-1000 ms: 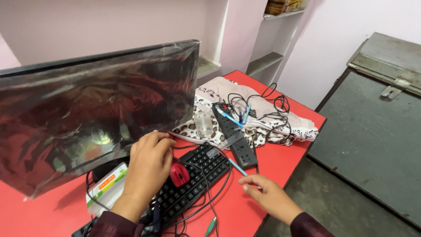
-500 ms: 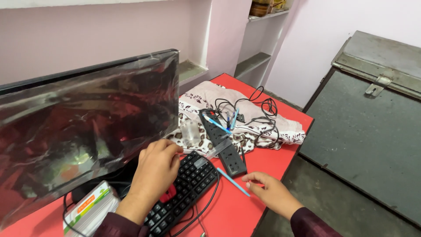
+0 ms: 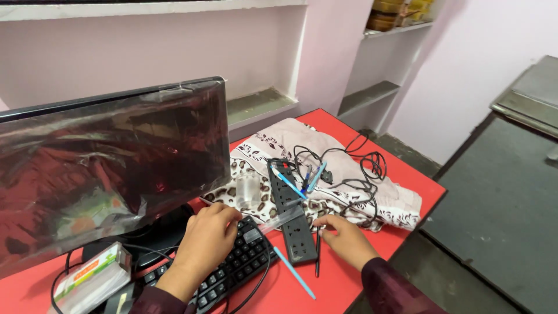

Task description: The person organizes a cluttered desk by placing pens into a clear plastic cup and moving the cup to a wall shelf. They then coil the power strip cable around the strip body and place the power strip on the desk.

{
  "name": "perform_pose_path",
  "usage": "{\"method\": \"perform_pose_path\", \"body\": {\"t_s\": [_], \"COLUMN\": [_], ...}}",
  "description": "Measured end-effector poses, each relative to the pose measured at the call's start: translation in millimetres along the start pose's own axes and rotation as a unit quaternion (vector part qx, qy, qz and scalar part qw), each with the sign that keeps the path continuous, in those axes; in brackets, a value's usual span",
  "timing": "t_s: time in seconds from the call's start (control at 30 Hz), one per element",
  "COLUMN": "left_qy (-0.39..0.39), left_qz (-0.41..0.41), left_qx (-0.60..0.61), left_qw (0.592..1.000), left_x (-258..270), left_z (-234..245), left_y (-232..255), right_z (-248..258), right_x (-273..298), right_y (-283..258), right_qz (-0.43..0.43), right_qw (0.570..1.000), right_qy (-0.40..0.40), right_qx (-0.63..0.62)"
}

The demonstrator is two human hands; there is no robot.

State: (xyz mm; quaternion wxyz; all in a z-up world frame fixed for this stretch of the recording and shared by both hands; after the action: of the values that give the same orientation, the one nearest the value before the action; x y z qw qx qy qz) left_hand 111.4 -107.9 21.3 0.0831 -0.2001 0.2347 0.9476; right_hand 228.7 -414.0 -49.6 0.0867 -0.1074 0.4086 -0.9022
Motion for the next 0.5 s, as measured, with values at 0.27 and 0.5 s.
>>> {"method": "perform_pose_path", "body": {"t_s": [0.27,0.5], "left_qy": [0.013,0.008], "left_qz": [0.044,0.104], "left_qx": [-0.02,-0.057], "left_qw": [0.999,0.993], "left_x": [-1.2,5.9], "left_z": [-7.7,-3.2], "left_y": [7.6,-4.8], "right_z": [8.2,-1.4], "right_x": [-45.6,-62.8], "right_y": [-26.8,-53.6], "right_qz": [0.098,0.198], "right_qw": [0.993,0.968], "right_qy": [-0.014,0.016], "right_qx": [0.058,0.152]}}
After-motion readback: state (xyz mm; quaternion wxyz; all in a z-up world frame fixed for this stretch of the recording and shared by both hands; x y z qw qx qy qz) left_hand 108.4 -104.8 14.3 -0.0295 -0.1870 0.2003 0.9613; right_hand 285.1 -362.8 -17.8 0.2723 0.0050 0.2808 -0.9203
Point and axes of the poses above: each hand's wrist, its own x-axis away from the middle knuckle, its own z-axis out of the back of the hand, y = z × x, the point moved 1 cm from there along -x, towards the middle knuckle, and after that the axes turned 11 degrees about -z, right-handed, at the moved point
